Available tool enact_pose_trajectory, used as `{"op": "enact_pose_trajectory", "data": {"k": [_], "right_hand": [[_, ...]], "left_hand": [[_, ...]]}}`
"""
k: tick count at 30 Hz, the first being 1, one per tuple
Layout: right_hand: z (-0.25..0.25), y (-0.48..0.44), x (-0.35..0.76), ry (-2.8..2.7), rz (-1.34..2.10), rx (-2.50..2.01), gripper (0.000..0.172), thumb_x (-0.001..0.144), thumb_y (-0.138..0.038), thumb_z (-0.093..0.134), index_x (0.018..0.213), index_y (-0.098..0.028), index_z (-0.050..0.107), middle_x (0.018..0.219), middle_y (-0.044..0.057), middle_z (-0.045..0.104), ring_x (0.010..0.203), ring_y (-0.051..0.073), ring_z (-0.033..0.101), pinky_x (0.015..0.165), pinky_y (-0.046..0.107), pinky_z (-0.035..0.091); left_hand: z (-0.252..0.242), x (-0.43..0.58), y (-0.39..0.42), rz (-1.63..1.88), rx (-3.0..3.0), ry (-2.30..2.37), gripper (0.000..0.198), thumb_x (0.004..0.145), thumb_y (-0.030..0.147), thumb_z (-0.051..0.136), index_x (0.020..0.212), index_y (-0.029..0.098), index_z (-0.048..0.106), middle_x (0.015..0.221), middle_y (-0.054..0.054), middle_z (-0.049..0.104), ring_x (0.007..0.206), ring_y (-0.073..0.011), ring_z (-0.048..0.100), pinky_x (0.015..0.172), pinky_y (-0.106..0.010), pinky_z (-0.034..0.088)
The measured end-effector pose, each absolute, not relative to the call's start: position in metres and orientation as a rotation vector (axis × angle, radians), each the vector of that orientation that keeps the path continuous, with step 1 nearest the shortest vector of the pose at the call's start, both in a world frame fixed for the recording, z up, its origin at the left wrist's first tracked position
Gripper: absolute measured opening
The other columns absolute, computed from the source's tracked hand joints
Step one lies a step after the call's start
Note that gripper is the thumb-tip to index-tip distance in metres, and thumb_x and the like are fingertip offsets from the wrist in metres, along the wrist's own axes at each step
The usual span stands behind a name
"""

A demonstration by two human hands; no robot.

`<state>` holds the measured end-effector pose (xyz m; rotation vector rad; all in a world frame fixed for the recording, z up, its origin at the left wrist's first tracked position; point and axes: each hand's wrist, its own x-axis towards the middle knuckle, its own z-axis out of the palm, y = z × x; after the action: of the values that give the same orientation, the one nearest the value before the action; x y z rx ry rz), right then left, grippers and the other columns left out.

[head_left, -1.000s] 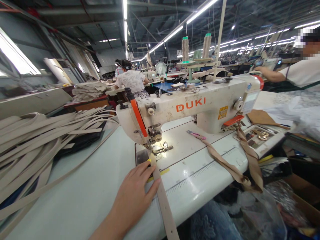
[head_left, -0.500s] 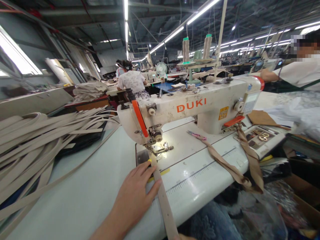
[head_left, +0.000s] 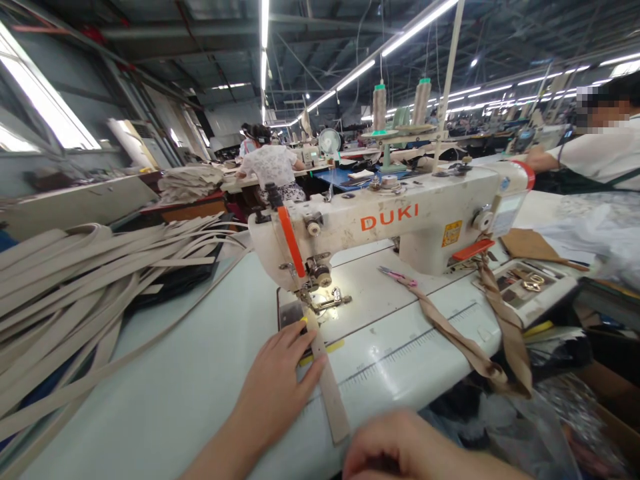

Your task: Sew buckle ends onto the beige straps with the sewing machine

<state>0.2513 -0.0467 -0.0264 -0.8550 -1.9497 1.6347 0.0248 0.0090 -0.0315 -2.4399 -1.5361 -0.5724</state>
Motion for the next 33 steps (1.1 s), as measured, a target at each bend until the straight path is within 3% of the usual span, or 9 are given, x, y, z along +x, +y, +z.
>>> {"op": "enact_pose_trajectory", "data": {"k": [6, 10, 27, 33], "right_hand": [[-0.011, -0.003, 0.242, -2.453, 0.726, -0.765, 0.02, 0.091, -0.024, 0.046, 0.093, -0.019, 0.066, 0.087, 0.005, 0.061, 0.085, 0.016, 0.052, 0.076, 0.027, 0.04], [-0.015, 0.009, 0.239, -2.639, 0.437, -0.656, 0.022, 0.093, -0.024, 0.042, 0.094, -0.019, 0.064, 0.088, 0.004, 0.061, 0.083, 0.017, 0.049, 0.078, 0.028, 0.038], [-0.015, 0.053, 0.223, -2.723, 0.13, -0.565, 0.024, 0.093, -0.023, 0.045, 0.103, -0.017, 0.065, 0.088, 0.006, 0.061, 0.085, 0.018, 0.051, 0.079, 0.029, 0.043], [-0.013, 0.068, 0.215, -2.755, 0.023, -0.582, 0.018, 0.092, -0.023, 0.048, 0.093, -0.015, 0.065, 0.089, 0.005, 0.062, 0.088, 0.019, 0.053, 0.084, 0.029, 0.043]], "left_hand": [[-0.033, 0.023, 0.01, -0.625, -2.433, -1.533, 0.036, 0.087, 0.038, 0.051, 0.112, 0.017, 0.065, 0.118, -0.014, 0.066, 0.108, -0.0298, 0.062, 0.09, -0.05, 0.053], [-0.035, 0.022, 0.012, -0.615, -2.447, -1.536, 0.035, 0.087, 0.036, 0.051, 0.112, 0.017, 0.066, 0.118, -0.014, 0.066, 0.107, -0.0296, 0.062, 0.091, -0.05, 0.053], [-0.033, 0.014, 0.018, -0.635, -2.481, -1.438, 0.029, 0.087, 0.027, 0.047, 0.105, 0.017, 0.068, 0.109, -0.013, 0.07, 0.102, -0.027, 0.065, 0.089, -0.046, 0.055], [-0.029, 0.013, 0.021, -0.657, -2.488, -1.431, 0.028, 0.09, 0.029, 0.045, 0.1, 0.018, 0.069, 0.104, -0.011, 0.072, 0.098, -0.0246, 0.067, 0.088, -0.042, 0.056]]}}
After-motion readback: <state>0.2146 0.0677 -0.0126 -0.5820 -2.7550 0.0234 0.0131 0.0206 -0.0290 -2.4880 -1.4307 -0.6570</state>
